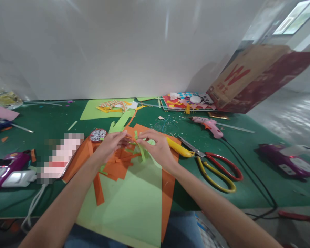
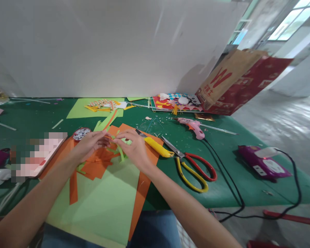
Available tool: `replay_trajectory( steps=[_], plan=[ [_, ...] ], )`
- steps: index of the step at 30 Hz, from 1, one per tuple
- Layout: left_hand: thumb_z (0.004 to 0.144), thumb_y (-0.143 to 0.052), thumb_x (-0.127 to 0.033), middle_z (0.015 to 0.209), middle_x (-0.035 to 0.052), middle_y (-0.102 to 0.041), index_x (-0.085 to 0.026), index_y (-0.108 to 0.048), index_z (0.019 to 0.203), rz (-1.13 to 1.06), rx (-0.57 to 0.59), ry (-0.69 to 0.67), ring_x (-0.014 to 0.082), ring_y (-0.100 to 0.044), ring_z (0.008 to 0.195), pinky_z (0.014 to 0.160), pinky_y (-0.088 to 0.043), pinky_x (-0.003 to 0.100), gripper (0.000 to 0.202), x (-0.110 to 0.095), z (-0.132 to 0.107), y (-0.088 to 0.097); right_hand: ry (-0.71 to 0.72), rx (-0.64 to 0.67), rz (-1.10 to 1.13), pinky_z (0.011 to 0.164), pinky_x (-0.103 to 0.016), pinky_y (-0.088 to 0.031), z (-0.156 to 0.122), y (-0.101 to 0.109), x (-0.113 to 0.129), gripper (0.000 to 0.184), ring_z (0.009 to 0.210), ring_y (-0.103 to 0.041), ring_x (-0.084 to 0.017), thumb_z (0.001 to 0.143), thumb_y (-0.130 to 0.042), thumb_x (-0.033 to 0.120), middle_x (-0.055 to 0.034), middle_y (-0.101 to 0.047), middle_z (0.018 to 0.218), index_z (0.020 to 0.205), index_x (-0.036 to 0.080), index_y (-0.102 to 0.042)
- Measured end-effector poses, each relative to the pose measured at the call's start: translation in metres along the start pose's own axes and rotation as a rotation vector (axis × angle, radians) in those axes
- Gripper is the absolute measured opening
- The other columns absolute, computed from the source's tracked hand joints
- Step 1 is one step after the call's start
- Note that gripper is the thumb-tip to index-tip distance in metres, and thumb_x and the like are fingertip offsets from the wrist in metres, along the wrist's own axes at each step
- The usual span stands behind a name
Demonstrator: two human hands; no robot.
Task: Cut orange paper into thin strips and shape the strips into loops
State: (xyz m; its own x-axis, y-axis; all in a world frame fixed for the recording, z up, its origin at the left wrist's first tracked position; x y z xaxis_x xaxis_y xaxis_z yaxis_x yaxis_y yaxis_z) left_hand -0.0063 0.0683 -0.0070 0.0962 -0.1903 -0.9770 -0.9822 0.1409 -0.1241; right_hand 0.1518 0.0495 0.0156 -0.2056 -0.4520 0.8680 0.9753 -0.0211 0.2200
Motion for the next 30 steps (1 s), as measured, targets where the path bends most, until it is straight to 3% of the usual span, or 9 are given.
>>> replay_trajectory(
  steps=[5, 10, 14, 19, 23, 26, 30],
  plan=[
    [0.069, -0.073, -0.042, 0.061, 0.0062, -0.068, -0.015, -0.070, 0.070, -0.028, 0.020, 0.016, 0.0156, -0.064, 0.055, 0.058, -0.052, 0.026, 0.027, 0.0034, -0.0005, -0.0022, -0.037, 0.055, 0.108, 0.082, -0.034, -0.047, -0.0026, -0.0055, 0.0015, 0.008, 0.085, -0.060, -0.018, 0.075, -0.067, 0.025, -0.0041, -0.065, 0.086, 0.068, 0.023, -0.070],
    [0.070, -0.073, -0.041, 0.062, 0.0064, -0.069, -0.014, -0.068, 0.067, -0.070, 0.041, 0.068, 0.0144, -0.064, 0.053, 0.054, -0.050, 0.023, 0.028, 0.0059, -0.0023, -0.0071, -0.042, 0.021, 0.079, 0.086, -0.035, -0.046, -0.0030, -0.0072, -0.0038, 0.006, 0.093, -0.059, -0.019, 0.075, -0.068, 0.026, -0.0045, -0.064, 0.094, 0.071, 0.025, -0.072],
    [0.071, -0.073, -0.037, 0.060, 0.0054, -0.068, -0.013, -0.067, 0.068, -0.127, 0.034, 0.109, 0.0125, -0.062, 0.052, 0.052, -0.049, 0.020, 0.025, 0.0064, -0.0025, -0.0078, -0.018, 0.016, 0.024, 0.083, -0.034, -0.047, -0.0019, -0.0085, -0.0060, 0.009, 0.091, -0.060, -0.019, 0.077, -0.066, 0.028, -0.0049, -0.064, 0.093, 0.073, 0.024, -0.072],
    [0.082, -0.063, -0.031, 0.055, 0.0030, -0.065, -0.013, -0.065, 0.066, -0.197, -0.021, 0.125, 0.0096, -0.060, 0.050, 0.050, -0.048, 0.017, 0.024, 0.0046, -0.0016, -0.0026, 0.032, 0.051, -0.042, 0.076, -0.033, -0.050, -0.0014, -0.0090, -0.0005, 0.014, 0.086, -0.062, -0.019, 0.076, -0.064, 0.030, -0.0057, -0.068, 0.091, 0.086, 0.022, -0.069],
    [0.090, -0.052, -0.026, 0.054, 0.0022, -0.064, -0.013, -0.064, 0.065, -0.218, -0.054, 0.127, 0.0078, -0.060, 0.048, 0.050, -0.048, 0.016, 0.030, 0.0030, -0.0022, -0.0015, 0.056, 0.030, -0.147, 0.069, -0.032, -0.050, -0.0026, -0.0078, 0.0024, 0.010, 0.073, -0.064, -0.018, 0.078, -0.057, 0.024, -0.0058, -0.070, 0.081, 0.082, 0.019, -0.065],
    [0.088, -0.055, -0.026, 0.057, 0.0034, -0.065, -0.013, -0.065, 0.066, -0.208, -0.056, 0.127, 0.0093, -0.060, 0.050, 0.051, -0.048, 0.017, 0.028, 0.0037, -0.0029, -0.0029, 0.081, 0.033, -0.190, 0.065, -0.032, -0.050, -0.0035, -0.0087, 0.0033, 0.010, 0.066, -0.063, -0.018, 0.079, -0.054, 0.022, -0.0049, -0.069, 0.075, 0.077, 0.020, -0.064],
    [0.084, -0.061, -0.027, 0.061, 0.0041, -0.067, -0.013, -0.066, 0.070, -0.184, -0.072, 0.101, 0.0108, -0.061, 0.052, 0.053, -0.050, 0.019, 0.021, 0.0050, -0.0026, -0.0007, 0.120, 0.032, -0.219, 0.065, -0.031, -0.050, -0.0047, -0.0093, 0.0025, 0.016, 0.067, -0.062, -0.017, 0.080, -0.054, 0.023, -0.0047, -0.068, 0.076, 0.093, 0.019, -0.063]
  ],
)
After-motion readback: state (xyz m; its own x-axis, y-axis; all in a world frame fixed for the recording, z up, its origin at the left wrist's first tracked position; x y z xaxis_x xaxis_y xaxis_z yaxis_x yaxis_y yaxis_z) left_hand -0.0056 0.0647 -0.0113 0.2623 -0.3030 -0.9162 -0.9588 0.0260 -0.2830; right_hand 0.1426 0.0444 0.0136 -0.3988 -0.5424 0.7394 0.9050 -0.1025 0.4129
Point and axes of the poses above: each hand's wrist, its own z-axis towards the middle knuckle, its own y-axis out of the back of the hand, x = y × z, the point moved 6 cm from there along z, towards the middle knuckle
